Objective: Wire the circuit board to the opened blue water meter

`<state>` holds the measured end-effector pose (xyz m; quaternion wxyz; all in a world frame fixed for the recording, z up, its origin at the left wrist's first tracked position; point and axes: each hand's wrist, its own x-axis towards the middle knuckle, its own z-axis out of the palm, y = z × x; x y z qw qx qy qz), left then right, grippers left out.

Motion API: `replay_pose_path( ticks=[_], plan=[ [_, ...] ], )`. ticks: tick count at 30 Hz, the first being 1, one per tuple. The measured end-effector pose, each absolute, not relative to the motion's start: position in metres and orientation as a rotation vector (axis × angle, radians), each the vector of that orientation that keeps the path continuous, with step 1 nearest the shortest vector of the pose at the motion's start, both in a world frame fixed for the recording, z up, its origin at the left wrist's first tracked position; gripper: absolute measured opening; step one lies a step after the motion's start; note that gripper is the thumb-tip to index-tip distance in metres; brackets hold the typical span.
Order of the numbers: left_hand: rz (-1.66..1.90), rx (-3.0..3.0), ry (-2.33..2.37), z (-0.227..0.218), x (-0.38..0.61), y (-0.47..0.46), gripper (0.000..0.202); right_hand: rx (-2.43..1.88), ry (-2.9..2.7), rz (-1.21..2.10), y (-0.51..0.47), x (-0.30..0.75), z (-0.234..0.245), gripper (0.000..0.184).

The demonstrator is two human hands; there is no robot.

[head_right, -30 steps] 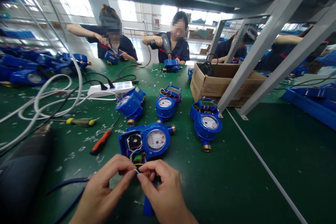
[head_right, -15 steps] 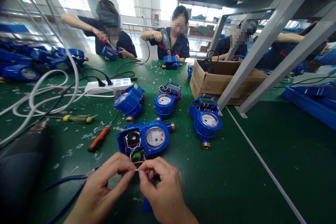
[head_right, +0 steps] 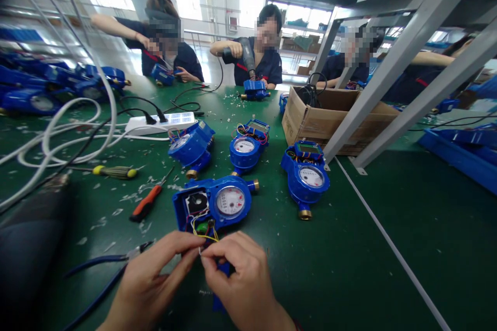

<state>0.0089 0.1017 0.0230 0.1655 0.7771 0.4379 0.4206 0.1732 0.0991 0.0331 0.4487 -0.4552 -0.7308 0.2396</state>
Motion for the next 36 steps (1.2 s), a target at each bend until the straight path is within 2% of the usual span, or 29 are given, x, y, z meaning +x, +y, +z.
replay_pose_path(
  ticks=[9,14,24,33,36],
  plan=[
    [0.831,1.986,1.279,0.033,0.005,0.104,0.008,-1.123,-1.891,0.2,0.097,0.173,0.025,0.013],
    [0.807,1.853,1.309,0.034,0.004,0.105,0.011,-1.103,-1.907,0.096,0.096,0.17,0.024,0.014],
    [1.011,2.073,1.202,0.031,0.009,0.101,0.01,-1.216,-1.768,0.522,0.098,0.174,0.026,0.01],
    [1.066,2.208,1.213,0.026,0.011,0.101,0.012,-1.192,-1.83,0.305,0.095,0.171,0.023,0.011],
    [1.095,2.235,1.217,0.026,0.012,0.101,0.012,-1.203,-1.813,0.328,0.095,0.171,0.023,0.011]
  ],
)
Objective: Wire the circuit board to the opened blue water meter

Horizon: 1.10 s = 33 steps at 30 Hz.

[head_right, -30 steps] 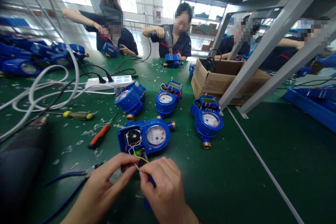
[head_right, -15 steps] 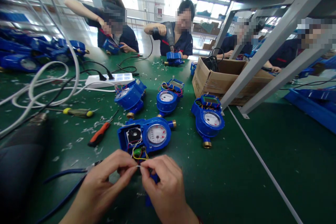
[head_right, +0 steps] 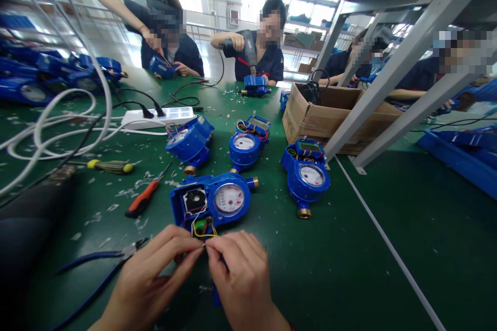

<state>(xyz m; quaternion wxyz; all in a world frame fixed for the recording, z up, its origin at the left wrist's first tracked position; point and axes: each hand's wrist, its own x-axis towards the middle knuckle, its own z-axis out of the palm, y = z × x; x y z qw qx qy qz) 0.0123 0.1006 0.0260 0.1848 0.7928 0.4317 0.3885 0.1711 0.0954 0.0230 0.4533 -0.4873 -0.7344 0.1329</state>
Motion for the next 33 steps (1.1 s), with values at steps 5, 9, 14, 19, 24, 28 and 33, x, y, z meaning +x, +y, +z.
replay_pose_path(
  ticks=[5,9,14,19,24,28,33],
  plan=[
    [1.165,2.406,1.265,0.02,0.011,0.101,0.013,-1.299,-1.818,0.719,0.101,0.179,0.039,0.012],
    [1.202,2.663,1.208,0.014,0.006,0.1,0.019,-1.399,-1.836,1.016,0.11,0.187,0.052,0.016],
    [1.189,2.825,1.051,0.016,0.003,0.098,0.023,-1.46,-1.715,1.351,0.121,0.187,0.052,0.015],
    [1.145,2.894,0.997,0.019,0.002,0.097,0.023,-1.488,-1.605,1.429,0.122,0.184,0.046,0.014],
    [1.15,2.91,1.055,0.022,0.002,0.096,0.026,-1.472,-1.624,1.446,0.121,0.185,0.048,0.014],
    [1.111,2.923,1.099,0.027,0.004,0.093,0.026,-1.429,-1.589,1.534,0.123,0.186,0.048,0.017],
    [1.082,2.953,1.077,0.03,0.004,0.093,0.028,-1.412,-1.564,1.584,0.123,0.187,0.048,0.012]
  ],
)
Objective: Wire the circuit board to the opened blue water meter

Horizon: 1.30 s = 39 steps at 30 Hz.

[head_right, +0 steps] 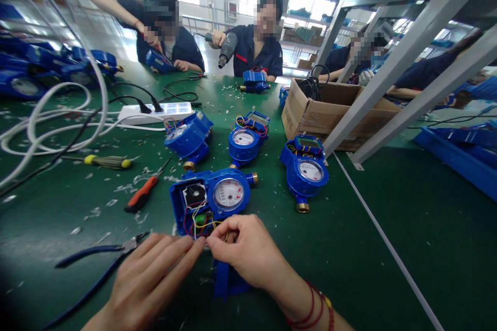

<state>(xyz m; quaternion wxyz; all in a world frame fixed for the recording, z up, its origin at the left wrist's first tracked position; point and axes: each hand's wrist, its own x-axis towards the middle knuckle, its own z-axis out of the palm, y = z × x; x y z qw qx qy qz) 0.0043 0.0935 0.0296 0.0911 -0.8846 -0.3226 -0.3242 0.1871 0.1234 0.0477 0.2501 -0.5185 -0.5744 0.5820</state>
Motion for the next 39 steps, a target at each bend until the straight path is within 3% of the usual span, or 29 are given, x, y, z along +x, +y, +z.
replay_pose_path(
  ticks=[11,27,39],
  plan=[
    [-0.938,-2.624,-0.968,0.028,0.003,0.092,0.03,-1.37,-1.468,1.73,0.125,0.188,0.051,0.015],
    [-1.023,-2.632,-0.846,0.021,-0.001,0.097,0.029,-1.374,-1.426,1.783,0.126,0.185,0.049,0.005],
    [-1.329,-2.9,-1.535,0.024,0.005,0.101,0.011,-1.346,-1.62,1.495,0.121,0.19,0.048,0.017]
  ],
)
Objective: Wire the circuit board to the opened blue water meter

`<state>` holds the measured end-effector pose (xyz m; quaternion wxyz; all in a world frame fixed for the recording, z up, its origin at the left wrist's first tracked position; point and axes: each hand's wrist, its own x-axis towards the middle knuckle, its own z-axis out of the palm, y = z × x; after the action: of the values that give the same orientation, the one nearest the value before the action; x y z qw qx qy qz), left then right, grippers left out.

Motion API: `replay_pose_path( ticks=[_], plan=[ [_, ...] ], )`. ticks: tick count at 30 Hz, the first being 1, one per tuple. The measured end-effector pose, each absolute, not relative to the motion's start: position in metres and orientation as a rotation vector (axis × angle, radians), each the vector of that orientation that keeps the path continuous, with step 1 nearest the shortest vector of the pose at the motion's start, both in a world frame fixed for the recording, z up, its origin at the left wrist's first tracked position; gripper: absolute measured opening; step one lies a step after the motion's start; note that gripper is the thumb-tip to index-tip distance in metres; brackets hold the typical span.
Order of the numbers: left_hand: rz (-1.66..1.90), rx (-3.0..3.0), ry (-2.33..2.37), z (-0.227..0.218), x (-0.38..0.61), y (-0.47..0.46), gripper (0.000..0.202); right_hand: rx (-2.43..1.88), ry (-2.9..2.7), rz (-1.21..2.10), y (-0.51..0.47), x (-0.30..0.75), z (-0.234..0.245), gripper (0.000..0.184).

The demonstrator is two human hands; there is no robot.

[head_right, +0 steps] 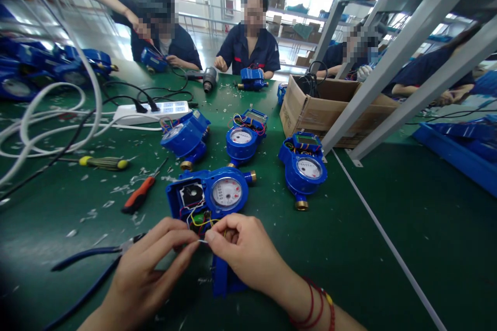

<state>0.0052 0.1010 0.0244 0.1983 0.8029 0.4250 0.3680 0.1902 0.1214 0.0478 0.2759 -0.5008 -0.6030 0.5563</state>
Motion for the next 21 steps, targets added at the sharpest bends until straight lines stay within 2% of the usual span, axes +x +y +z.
replay_pose_path(
  ticks=[5,11,15,17,21],
  plan=[
    [0.939,2.158,1.187,0.031,0.007,0.101,0.008,-1.347,-1.788,1.297,0.119,0.194,0.048,0.009],
    [0.925,2.125,1.169,0.028,0.007,0.101,0.016,-1.308,-1.737,1.353,0.117,0.193,0.043,0.012],
    [0.909,2.147,1.162,0.026,0.007,0.103,0.013,-1.322,-1.693,1.308,0.116,0.191,0.039,0.01],
    [0.885,2.141,1.164,0.025,0.008,0.104,0.011,-1.304,-1.738,1.126,0.114,0.19,0.036,0.007],
    [0.837,2.087,1.215,0.021,0.01,0.103,0.009,-1.225,-1.863,0.538,0.107,0.188,0.028,0.006]
  ],
)
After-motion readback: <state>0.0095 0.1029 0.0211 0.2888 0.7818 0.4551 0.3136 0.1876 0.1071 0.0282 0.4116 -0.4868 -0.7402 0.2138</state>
